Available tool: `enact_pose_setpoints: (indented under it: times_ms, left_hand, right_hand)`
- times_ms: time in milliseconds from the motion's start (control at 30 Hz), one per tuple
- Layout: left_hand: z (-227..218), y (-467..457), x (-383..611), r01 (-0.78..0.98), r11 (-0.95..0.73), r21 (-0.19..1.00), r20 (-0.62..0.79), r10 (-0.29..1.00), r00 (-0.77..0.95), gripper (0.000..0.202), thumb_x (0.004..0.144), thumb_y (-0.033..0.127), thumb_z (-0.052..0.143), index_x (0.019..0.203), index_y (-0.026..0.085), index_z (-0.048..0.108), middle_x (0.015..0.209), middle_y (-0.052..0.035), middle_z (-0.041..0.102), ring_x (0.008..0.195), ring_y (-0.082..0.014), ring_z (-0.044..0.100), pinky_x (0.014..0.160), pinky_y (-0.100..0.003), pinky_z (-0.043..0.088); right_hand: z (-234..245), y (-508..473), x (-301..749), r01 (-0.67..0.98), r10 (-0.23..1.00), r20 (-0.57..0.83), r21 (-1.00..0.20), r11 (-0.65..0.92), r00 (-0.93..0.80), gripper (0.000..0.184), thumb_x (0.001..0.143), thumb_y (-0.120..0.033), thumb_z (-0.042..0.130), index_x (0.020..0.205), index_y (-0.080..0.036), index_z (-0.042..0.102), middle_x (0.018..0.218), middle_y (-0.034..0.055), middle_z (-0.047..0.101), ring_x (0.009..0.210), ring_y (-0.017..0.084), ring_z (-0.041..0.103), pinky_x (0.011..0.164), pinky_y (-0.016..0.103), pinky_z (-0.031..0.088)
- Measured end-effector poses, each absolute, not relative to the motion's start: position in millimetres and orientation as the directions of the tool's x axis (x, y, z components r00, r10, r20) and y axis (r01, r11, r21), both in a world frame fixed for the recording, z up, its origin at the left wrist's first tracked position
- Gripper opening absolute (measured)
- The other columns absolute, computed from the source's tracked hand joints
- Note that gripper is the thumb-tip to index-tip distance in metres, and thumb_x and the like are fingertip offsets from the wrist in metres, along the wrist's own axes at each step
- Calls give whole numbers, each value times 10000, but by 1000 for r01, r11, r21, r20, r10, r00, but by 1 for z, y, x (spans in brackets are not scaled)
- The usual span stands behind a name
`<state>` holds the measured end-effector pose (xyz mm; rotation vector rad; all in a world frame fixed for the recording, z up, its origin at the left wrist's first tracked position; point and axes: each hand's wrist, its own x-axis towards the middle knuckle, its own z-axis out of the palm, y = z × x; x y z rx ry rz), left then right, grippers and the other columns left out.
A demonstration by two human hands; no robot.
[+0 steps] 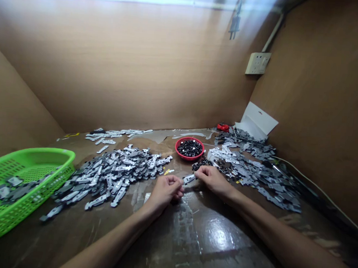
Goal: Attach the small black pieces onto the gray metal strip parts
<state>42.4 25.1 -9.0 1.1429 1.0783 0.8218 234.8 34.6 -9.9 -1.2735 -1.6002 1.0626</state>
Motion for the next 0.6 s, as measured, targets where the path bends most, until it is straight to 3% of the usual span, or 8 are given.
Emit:
enact_pose_setpoints:
  times_ms: [200, 333, 400, 467, 600]
  left_hand:
    - [-6, 26, 45, 35, 300, 953, -299, 918, 262, 237, 673, 312, 667, 703, 106, 555, 582, -30, 610, 443, -81, 543, 414, -158, 396]
    - [2, 33, 39, -208, 296, 932, -259, 947, 191, 178, 690, 248, 660, 746, 110, 562, 582, -3, 585, 446, -59, 533, 410, -129, 400]
    - [7, 39, 33, -435, 199, 878, -195, 979, 54, 125, 713, 199, 638, 773, 114, 569, 614, 6, 583, 482, -45, 545, 441, -110, 423]
    - [10, 44, 28, -589, 132, 797, -198, 979, -49, 90, 748, 176, 597, 810, 113, 581, 682, -12, 607, 508, -38, 557, 469, -106, 450]
    - [6, 44, 28, -613, 216, 760, -259, 966, 19, 187, 785, 195, 555, 947, 114, 600, 722, -32, 616, 523, -47, 570, 476, -117, 470]
  right_hand:
    - [-4, 32, 230, 420, 958, 240, -862, 284, -157, 260, 794, -353, 518, 682, -135, 606, 632, 2, 574, 589, 110, 491, 559, 215, 363]
    - [6, 47, 262, 566, 920, 382, -740, 363, -90, 261, 835, -354, 474, 837, -171, 659, 812, 31, 650, 745, 147, 568, 688, 245, 406]
    - [8, 59, 289, 726, 874, 480, -625, 286, 69, 234, 835, -307, 473, 898, -184, 662, 909, 53, 649, 848, 169, 565, 782, 274, 396]
    - [8, 70, 315, 847, 852, 487, -521, 104, 194, 225, 820, -265, 486, 922, -176, 666, 955, 81, 641, 918, 193, 552, 838, 294, 381]
    - [2, 80, 344, 936, 894, 362, -321, -146, 263, 241, 801, -243, 501, 949, -189, 682, 995, 91, 637, 975, 225, 536, 877, 309, 362]
